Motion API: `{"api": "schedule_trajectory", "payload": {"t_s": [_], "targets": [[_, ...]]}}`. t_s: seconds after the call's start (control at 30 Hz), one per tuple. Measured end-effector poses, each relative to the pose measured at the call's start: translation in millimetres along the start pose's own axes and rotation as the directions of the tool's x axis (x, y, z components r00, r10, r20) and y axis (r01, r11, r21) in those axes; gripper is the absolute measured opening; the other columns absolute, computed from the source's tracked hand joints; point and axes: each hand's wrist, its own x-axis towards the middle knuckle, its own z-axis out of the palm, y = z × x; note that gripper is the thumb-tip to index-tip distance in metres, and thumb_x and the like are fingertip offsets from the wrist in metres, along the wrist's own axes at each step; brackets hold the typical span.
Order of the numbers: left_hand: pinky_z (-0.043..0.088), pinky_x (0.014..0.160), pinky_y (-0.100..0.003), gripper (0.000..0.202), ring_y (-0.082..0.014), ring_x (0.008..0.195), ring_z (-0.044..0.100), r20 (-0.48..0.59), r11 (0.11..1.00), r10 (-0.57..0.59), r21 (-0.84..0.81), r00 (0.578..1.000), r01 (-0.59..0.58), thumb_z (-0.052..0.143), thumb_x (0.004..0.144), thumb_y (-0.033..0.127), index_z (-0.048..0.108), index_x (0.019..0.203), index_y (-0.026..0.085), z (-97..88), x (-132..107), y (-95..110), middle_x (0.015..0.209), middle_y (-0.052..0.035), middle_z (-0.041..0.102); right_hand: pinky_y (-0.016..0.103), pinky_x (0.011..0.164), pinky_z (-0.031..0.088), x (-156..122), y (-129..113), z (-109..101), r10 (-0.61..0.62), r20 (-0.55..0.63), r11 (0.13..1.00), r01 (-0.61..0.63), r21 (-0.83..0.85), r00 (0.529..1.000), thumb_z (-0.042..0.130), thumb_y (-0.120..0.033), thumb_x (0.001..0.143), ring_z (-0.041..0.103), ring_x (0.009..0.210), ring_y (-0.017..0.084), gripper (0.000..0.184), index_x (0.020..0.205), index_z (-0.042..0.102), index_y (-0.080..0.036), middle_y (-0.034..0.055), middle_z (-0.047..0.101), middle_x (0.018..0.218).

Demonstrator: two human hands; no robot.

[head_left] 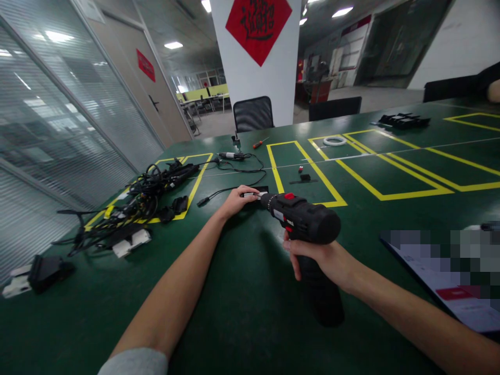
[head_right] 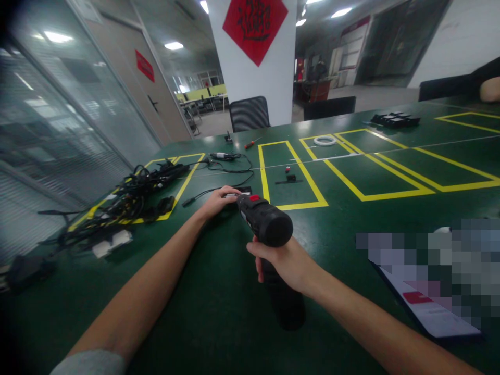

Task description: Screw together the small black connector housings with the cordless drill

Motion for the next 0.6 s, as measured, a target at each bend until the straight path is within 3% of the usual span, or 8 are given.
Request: {"api": "schedule_trajectory", "payload": {"t_s": [0.37, 0.6], "targets": [[0.041, 0.105, -0.039, 0.029, -0.0238, 0.109, 0.059, -0.015, 1.0, -0.009, -0.005, 1.0, 0.009, 0.069, 0.074, 0.035, 0.076, 0.098, 0.02, 0.9, 0.9, -1.4, 0.11, -0.0068, 0.068, 0.036, 0.07, 0.045, -2.7, -3.6, -0.3, -0.013, 0.012, 0.996, 0.014, -0.085, 1.0, 0.062, -0.041, 0.087, 0.061, 0.054, 0.016, 0.023, 0.092, 0.059, -0.019, -0.0029, 0.062, 0.06], [0.041, 0.105, -0.039, 0.028, -0.0238, 0.108, 0.059, -0.013, 1.0, -0.003, 0.002, 1.0, 0.003, 0.068, 0.075, 0.035, 0.076, 0.097, 0.021, 0.9, 0.6, -1.3, 0.108, -0.0065, 0.069, 0.035, 0.067, 0.045, -2.1, -4.6, -0.1, 0.009, 0.013, 0.999, -0.009, -0.04, 1.0, 0.063, -0.037, 0.085, 0.06, 0.051, 0.016, 0.018, 0.091, 0.058, -0.02, -0.0027, 0.061, 0.059]]}}
